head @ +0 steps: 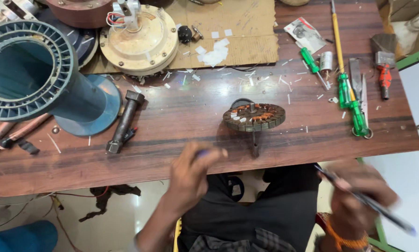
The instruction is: The person works on a fan motor armature at a workbench, pressing and fitting copper winding wires around the rotor by hand and turning the rotor to reach different sides. They briefly pick up a marker and set it down, then continue adjusting the copper wires around the commutator.
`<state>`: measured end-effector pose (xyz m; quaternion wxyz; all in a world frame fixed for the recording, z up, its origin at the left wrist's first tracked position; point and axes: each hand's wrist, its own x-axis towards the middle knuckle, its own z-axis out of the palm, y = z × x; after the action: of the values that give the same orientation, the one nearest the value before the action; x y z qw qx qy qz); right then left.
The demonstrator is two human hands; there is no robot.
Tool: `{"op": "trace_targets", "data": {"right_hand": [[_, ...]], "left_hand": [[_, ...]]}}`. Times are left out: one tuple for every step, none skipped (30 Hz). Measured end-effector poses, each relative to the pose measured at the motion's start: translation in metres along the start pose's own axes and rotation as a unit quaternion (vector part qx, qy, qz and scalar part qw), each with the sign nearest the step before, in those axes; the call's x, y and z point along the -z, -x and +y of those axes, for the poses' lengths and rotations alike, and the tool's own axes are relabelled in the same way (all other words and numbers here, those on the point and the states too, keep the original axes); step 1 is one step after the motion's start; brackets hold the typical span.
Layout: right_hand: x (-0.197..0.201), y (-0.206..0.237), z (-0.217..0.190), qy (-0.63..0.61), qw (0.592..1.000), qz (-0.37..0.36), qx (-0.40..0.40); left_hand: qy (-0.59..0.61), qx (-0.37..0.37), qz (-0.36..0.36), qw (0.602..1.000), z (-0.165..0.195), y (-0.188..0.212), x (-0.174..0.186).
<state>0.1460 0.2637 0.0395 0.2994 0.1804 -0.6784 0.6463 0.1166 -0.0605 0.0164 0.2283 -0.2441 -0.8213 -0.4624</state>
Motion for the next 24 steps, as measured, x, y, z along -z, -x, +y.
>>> {"op": "trace_targets", "data": {"right_hand": [[-0.007,-0.011,0.006,0.005,0.999,-0.039,-0.007],[-0.013,-0.023,0.011,0.009,0.997,-0.081,-0.012],[-0.018,-0.036,0.014,0.016,0.992,-0.121,-0.011],[-0.023,-0.049,0.018,0.023,0.987,-0.160,-0.009],[-0.028,-0.060,0.019,0.048,0.981,-0.186,-0.003],[-0.033,-0.070,0.021,0.073,0.974,-0.212,0.001],[-0.039,-0.078,0.026,0.080,0.972,-0.223,0.006],[-0.045,-0.084,0.030,0.086,0.969,-0.233,0.010],[-0.047,-0.089,0.032,0.093,0.965,-0.244,0.014],[-0.050,-0.090,0.033,0.141,0.958,-0.248,0.010],[-0.054,-0.091,0.036,0.186,0.950,-0.251,0.007],[-0.056,-0.092,0.039,0.231,0.939,-0.254,0.004],[-0.057,-0.094,0.041,0.212,0.942,-0.261,0.006],[-0.058,-0.096,0.043,0.194,0.943,-0.269,0.008],[-0.058,-0.098,0.044,0.175,0.945,-0.277,0.010],[-0.059,-0.099,0.045,0.172,0.942,-0.286,0.020],[-0.060,-0.100,0.044,0.168,0.940,-0.296,0.031],[-0.061,-0.101,0.044,0.164,0.937,-0.304,0.042],[-0.061,-0.103,0.043,0.162,0.935,-0.311,0.052],[-0.062,-0.104,0.042,0.162,0.932,-0.319,0.063],[-0.063,-0.106,0.041,0.161,0.928,-0.327,0.075],[-0.063,-0.107,0.041,0.158,0.928,-0.330,0.073],[-0.063,-0.107,0.040,0.155,0.928,-0.332,0.072],[-0.063,-0.108,0.039,0.153,0.927,-0.334,0.070]], "left_hand": [[0.036,0.029,0.040,0.998,-0.003,-0.009,-0.017],[0.077,0.067,0.065,0.993,-0.006,-0.020,-0.031],[0.115,0.105,0.090,0.984,-0.007,-0.031,-0.041],[0.070,0.075,0.086,0.991,-0.007,-0.038,-0.047],[0.024,0.046,0.083,0.995,-0.005,-0.044,-0.052],[-0.022,0.019,0.079,0.996,-0.003,-0.049,-0.056],[-0.023,0.018,0.068,0.997,0.000,-0.053,-0.059],[-0.024,0.018,0.056,0.998,0.002,-0.056,-0.062],[-0.024,0.018,0.044,0.999,0.003,-0.058,-0.065],[-0.016,0.027,0.046,0.998,0.003,-0.060,-0.069],[-0.009,0.036,0.047,0.998,0.001,-0.061,-0.072],[-0.003,0.045,0.047,0.998,-0.002,-0.061,-0.076],[0.005,0.047,0.050,0.998,-0.006,-0.060,-0.079],[0.013,0.051,0.052,0.997,-0.009,-0.059,-0.082],[0.022,0.054,0.055,0.997,-0.011,-0.058,-0.085],[0.027,0.055,0.061,0.996,-0.013,-0.056,-0.087],[0.031,0.055,0.067,0.996,-0.015,-0.055,-0.089],[0.034,0.054,0.073,0.995,-0.016,-0.054,-0.090],[0.035,0.055,0.075,0.995,-0.017,-0.053,-0.091],[0.037,0.055,0.077,0.995,-0.018,-0.052,-0.092],[0.038,0.056,0.081,0.994,-0.018,-0.052,-0.092],[0.037,0.058,0.082,0.994,-0.018,-0.052,-0.093],[0.037,0.059,0.082,0.994,-0.017,-0.052,-0.093],[0.037,0.061,0.082,0.994,-0.017,-0.052,-0.093]]}}
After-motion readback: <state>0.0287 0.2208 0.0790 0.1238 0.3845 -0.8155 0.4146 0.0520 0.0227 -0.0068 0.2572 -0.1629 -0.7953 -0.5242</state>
